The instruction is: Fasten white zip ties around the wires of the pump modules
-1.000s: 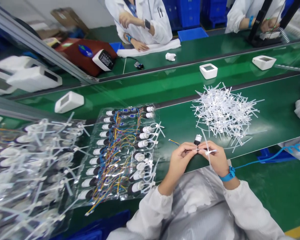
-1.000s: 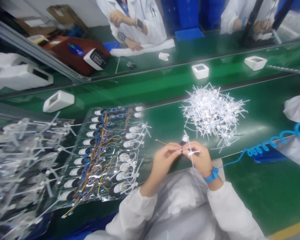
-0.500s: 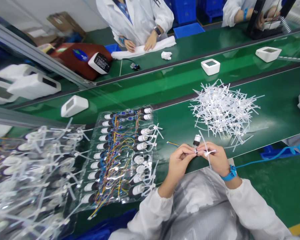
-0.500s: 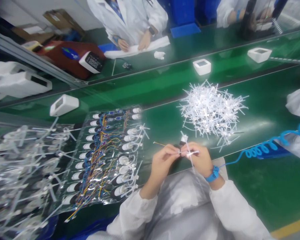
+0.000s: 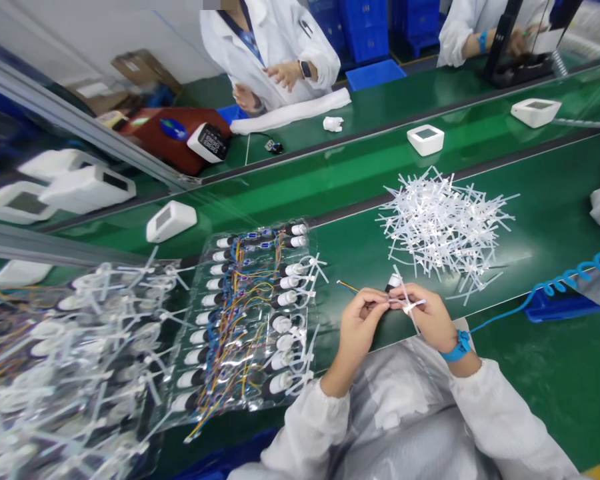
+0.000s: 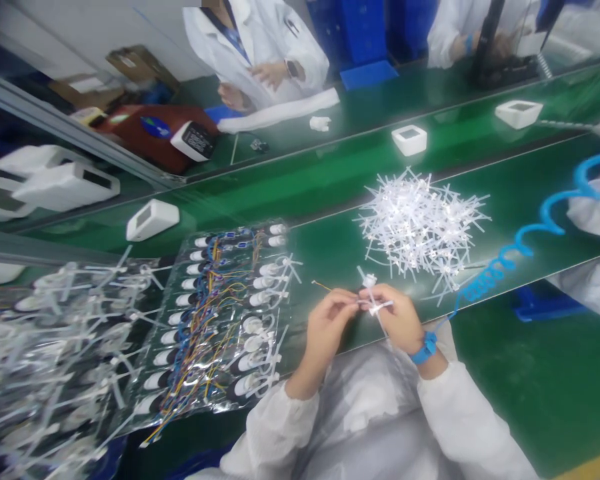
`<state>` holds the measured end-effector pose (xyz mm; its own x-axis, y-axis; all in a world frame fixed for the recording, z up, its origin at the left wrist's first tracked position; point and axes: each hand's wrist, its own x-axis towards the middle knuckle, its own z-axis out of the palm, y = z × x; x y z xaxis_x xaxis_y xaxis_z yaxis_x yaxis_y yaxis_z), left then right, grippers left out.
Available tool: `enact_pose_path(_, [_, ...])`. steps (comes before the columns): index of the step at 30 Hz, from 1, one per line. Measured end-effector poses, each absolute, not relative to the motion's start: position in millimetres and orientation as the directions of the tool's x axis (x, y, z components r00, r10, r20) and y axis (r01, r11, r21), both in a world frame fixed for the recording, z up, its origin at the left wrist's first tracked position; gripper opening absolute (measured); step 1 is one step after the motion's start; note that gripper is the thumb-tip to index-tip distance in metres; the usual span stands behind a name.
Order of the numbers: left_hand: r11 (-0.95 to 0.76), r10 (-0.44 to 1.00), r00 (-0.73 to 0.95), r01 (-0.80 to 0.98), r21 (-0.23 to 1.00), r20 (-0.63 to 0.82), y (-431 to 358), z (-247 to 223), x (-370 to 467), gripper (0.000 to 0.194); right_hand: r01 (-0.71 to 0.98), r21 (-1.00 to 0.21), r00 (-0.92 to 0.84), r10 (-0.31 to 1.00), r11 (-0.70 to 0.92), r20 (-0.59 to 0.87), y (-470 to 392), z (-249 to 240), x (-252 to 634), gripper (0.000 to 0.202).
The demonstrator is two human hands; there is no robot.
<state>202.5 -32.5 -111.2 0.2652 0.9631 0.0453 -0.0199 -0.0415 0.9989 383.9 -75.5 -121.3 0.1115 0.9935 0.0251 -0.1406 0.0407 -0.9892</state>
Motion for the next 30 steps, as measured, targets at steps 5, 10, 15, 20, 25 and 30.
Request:
enact_pose_path(5, [-0.117, 0.958, 0.274, 0.120, 0.986, 0.080, -41, -111, 194, 0.013, -0.342, -0.940, 0.127, 0.992, 0.017, -0.028, -85, -134, 388, 0.038])
enact_pose_path(10, [-0.199, 0.953, 0.282, 0.303, 0.932, 0.111, -50, -110, 182, 0.009, -0.313, -0.950, 0.083, 0.996, 0.015, -0.011, -88, -127, 386, 0.041])
enact_pose_path(15, [-0.336, 0.921, 0.331, 0.412, 0.847, 0.205, -56, -110, 177, 0.008, -0.004, -0.998, 0.112, 0.992, -0.065, -0.065, -91, -114, 383, 0.031])
enact_pose_path(20, [-0.387, 0.915, 0.306, 0.489, 0.782, 0.261, -62, -109, 172, 0.025, 0.215, -0.968, 0.211, 0.974, -0.131, -0.085, -101, -108, 385, 0.031])
enact_pose_path(25, [-0.419, 0.907, 0.205, 0.496, 0.760, 0.367, -51, -112, 180, 0.034, 0.419, -0.905, 0.407, 0.906, -0.072, 0.117, -111, -109, 385, 0.025])
enact_pose_path(30, [-0.430, 0.893, 0.380, 0.561, 0.707, 0.242, -26, -112, 215, 0.051, 0.485, -0.870, 0.426, 0.892, -0.085, 0.150, -117, -114, 383, 0.031])
